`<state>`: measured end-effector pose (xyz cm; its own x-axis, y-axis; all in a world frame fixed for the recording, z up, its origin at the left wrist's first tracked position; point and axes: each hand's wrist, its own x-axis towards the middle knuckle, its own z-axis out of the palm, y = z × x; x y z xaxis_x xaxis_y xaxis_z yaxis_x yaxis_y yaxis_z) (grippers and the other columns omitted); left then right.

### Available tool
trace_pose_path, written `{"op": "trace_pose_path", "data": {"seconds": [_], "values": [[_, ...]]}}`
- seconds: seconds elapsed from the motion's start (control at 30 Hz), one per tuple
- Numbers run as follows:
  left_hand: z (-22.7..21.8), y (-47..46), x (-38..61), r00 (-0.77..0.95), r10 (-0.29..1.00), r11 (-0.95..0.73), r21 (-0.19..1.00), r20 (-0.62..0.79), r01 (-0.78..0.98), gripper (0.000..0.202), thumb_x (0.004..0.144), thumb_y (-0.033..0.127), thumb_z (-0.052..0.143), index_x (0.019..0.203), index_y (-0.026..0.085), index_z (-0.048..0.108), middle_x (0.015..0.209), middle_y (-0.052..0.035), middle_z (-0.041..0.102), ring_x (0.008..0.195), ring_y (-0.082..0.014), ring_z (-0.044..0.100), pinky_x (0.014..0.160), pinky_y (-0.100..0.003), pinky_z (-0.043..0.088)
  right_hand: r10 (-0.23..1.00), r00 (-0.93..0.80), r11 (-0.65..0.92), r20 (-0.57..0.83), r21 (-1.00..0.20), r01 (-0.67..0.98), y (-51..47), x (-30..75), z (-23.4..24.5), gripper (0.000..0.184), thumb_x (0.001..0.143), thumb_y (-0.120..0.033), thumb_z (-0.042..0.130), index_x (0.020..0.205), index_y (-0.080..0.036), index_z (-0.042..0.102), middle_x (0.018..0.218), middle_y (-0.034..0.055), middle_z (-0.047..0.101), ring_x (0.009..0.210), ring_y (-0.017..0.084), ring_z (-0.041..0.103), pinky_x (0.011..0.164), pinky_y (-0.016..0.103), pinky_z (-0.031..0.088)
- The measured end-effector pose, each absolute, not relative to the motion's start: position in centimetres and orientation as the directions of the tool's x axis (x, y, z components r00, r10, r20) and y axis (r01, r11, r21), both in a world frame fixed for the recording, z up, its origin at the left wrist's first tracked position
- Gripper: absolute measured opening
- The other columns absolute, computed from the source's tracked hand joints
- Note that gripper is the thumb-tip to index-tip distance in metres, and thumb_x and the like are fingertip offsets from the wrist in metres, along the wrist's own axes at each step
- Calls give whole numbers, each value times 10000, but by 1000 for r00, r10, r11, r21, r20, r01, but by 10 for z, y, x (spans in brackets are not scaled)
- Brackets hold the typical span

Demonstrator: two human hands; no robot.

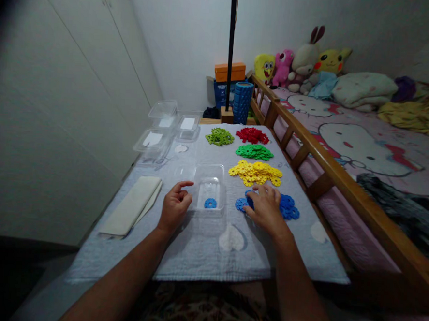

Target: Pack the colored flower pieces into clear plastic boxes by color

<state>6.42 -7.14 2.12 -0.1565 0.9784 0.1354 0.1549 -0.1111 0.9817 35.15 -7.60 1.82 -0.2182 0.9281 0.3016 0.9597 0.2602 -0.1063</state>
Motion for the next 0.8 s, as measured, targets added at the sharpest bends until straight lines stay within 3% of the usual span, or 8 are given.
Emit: {"op": "trace_pose_path", "data": {"seconds": [0.17,0.3,0.53,0.67,0.8], "values": [[21,-70,61,-156,979,-107,982,131,156,307,779,277,611,1062,169,655,521,110,327,479,-93,295,517,-210,244,924,-227,267,307,-97,959,-77,346,13,200,825,-279,722,1020,-290,768,1280,102,639,1230,371,467,1042,587,306],[21,-70,61,-143,983,-98,990,112,105,328,834,360,627,1100,169,632,542,112,296,488,-94,275,514,-216,235,916,-238,283,322,-100,954,-75,349,13,211,816,-232,722,1004,-304,786,1256,93,654,1192,355,487,1029,554,324],[20,-71,62,-129,987,-87,992,99,95,326,826,357,625,1097,175,641,544,108,301,488,-94,283,512,-216,226,933,-228,268,278,-119,956,-73,348,13,171,837,-220,667,934,-277,796,935,90,709,943,289,564,883,452,366],[20,-71,62,-133,984,-99,988,114,115,301,822,323,613,1077,167,651,545,104,315,496,-93,290,519,-216,235,943,-182,251,277,-236,939,-73,349,24,151,832,-200,662,863,-284,784,846,57,731,883,267,607,896,450,357],[20,-72,62,-123,985,-104,985,122,140,279,835,303,597,1063,153,653,553,102,318,509,-93,292,531,-217,249,941,-217,314,261,-424,850,-69,339,55,140,865,-224,634,890,-268,764,928,38,761,930,248,640,882,410,386]]}}
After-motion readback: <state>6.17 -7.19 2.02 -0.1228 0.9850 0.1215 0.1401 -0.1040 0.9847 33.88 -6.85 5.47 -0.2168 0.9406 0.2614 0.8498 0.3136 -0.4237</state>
